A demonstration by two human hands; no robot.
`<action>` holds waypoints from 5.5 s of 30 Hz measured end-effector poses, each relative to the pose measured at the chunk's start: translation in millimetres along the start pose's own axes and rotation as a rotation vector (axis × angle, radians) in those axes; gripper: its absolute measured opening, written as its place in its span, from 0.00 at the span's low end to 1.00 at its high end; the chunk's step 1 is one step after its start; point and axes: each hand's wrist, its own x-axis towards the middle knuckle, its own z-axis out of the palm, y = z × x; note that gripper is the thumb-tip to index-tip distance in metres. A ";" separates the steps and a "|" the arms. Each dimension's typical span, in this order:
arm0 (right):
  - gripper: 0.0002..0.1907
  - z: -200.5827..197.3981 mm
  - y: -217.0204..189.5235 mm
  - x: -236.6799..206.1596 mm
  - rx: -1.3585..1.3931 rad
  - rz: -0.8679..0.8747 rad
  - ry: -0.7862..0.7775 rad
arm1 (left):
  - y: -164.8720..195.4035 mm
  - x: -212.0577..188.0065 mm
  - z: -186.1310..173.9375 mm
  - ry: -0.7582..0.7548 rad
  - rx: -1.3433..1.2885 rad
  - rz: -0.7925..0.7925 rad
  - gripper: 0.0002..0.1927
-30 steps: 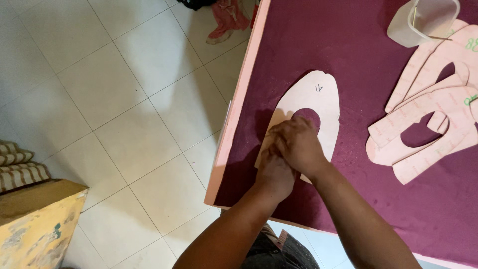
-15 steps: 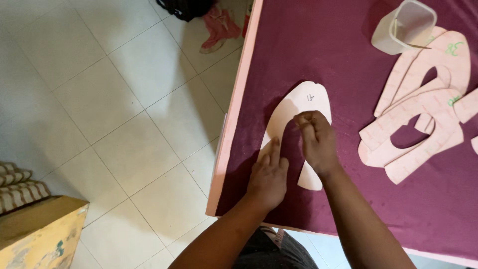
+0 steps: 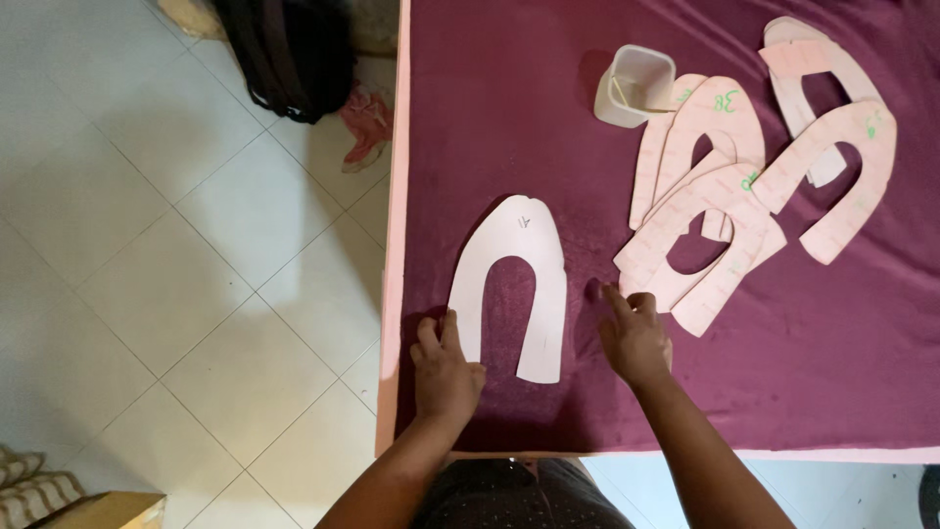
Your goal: The person places U-shaped paper patterns on a maroon fabric laid on a table and uses a small stick to trace the pattern outlines onto the fabric. The person repeats this process for several patterns, repositioning each pattern and tracing its edges.
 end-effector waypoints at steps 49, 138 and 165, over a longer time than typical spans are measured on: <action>0.35 14.9 125.2 -49.1 0.544 0.303 -0.001 | 75.1 -27.3 94.4 -0.117 0.270 0.362 0.41; 0.30 33.1 135.0 -50.9 0.444 0.210 -0.034 | 55.2 -25.3 132.0 0.029 -0.034 0.312 0.36; 0.31 30.4 132.9 -50.3 0.461 0.259 -0.077 | 57.6 -26.5 130.0 0.004 0.013 0.269 0.35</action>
